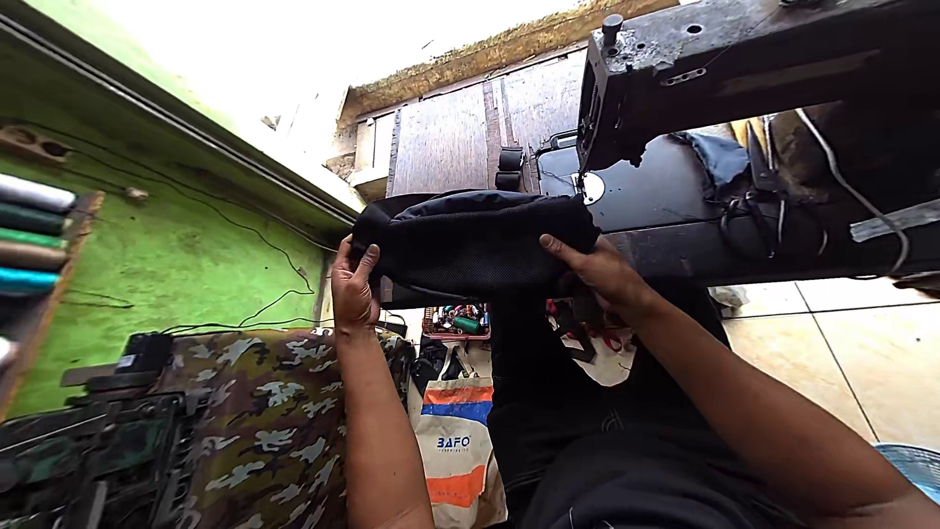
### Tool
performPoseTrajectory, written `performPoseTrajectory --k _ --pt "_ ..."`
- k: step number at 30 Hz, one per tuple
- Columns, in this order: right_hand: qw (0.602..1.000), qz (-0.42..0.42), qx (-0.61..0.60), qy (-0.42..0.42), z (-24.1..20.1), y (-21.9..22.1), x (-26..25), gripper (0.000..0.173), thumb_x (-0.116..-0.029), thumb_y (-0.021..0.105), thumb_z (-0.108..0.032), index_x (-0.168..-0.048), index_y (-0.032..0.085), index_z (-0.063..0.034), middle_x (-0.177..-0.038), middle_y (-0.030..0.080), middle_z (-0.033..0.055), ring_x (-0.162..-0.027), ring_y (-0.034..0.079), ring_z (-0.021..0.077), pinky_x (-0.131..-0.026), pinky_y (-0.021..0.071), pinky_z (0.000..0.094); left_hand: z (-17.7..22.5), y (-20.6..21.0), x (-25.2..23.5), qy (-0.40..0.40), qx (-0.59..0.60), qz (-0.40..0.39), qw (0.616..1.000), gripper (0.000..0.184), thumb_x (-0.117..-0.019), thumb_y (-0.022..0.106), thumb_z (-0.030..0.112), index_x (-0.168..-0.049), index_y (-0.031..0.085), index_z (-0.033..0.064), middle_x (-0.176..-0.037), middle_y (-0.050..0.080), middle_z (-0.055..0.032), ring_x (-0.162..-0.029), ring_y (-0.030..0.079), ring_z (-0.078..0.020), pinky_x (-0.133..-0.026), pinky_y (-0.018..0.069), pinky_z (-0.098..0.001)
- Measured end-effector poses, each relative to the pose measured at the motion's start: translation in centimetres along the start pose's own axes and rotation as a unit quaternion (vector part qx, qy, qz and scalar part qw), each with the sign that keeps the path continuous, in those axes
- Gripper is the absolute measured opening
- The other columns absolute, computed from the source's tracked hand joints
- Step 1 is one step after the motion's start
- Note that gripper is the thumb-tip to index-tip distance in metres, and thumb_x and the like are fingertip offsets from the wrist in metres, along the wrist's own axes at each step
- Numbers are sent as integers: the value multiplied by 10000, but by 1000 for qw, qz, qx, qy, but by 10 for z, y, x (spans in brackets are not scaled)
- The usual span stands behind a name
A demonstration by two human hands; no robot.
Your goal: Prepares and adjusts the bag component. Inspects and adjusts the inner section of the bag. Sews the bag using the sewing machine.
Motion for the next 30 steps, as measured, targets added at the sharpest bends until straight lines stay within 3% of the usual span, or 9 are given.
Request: performPoseTrajectory --k 2,4,8,12,17,22,24,27,30 --pt "999 22 28 -30 -5 3 -2 449 -939 751 -391 -1257 633 -98 -1008 728 91 -834 718 191 -740 614 408 8 -3 -3 13 20 -18 1000 353 -1028 558 62 -1363 558 173 -1237 668 28 -1105 667 -113 -963 570 -338" --pt "976 42 80 -199 -14 6 4 272 -967 730 -307 -1122 688 -88 -941 729 21 -818 704 69 -761 609 290 21 -8 -12 67 68 -25 995 331 -1010 548 9 -1292 580 177 -1196 685 28 -1099 672 -137 -981 569 -375" --pt "877 48 129 -460 -38 8 26 309 -953 723 -146 -1219 676 3 -1133 719 64 -1054 679 49 -967 564 253 48 -9 -22 140 139 -9 980 331 -999 574 3 -1274 569 187 -1195 695 3 -1105 681 -185 -989 571 -428" --pt "930 42 66 -359 -4 16 42 297 -953 718 -193 -1209 659 -54 -1073 729 -5 -997 694 44 -918 598 281 50 13 -17 141 92 56 984 208 -1063 522 92 -1265 546 139 -1140 683 5 -1067 681 -149 -971 578 -390" --pt "978 -94 -8 -186 52 33 89 326 -937 749 -229 -1168 654 -19 -1045 745 -27 -1000 694 5 -955 577 232 41 24 6 101 -30 30 994 390 -1023 597 88 -1399 518 153 -1271 654 33 -1147 652 -92 -996 560 -314" --pt "953 -273 6 -133 65 18 89 436 -952 727 -381 -1210 646 -39 -1068 748 -11 -990 715 47 -939 598 283 47 22 13 122 -73 65 988 304 -1027 577 72 -1329 550 98 -1190 668 29 -1096 658 -75 -986 556 -304" --pt "947 -305 52 -88 53 0 82 604 -931 673 -578 -1220 627 -50 -1035 736 -12 -920 727 73 -864 631 310 49 24 12 122 -102 74 984 278 -1040 573 112 -1317 561 99 -1181 671 32 -1087 659 -66 -980 557 -298" --pt "881 -349 308 -81 21 -33 72 749 -942 455 -757 -1138 667 -67 -824 712 13 -722 698 122 -706 590 377 53 27 9 124 -146 73 979 257 -1059 563 176 -1306 572 106 -1160 668 35 -1057 660 -45 -958 558 -282" --pt "824 -289 470 -133 -20 -49 70 642 -968 528 -664 -1194 717 -93 -832 722 86 -757 699 265 -737 552 557 74 37 11 154 -207 1 966 225 -1058 569 177 -1277 586 125 -1101 674 69 -984 667 2 -889 575 -223"
Point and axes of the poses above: each hand's wrist, its own x-axis away from the middle knuckle, its own y-axis out of the palm, z = x × y, the point moved 3 cm from there along -x, towards the middle knuckle
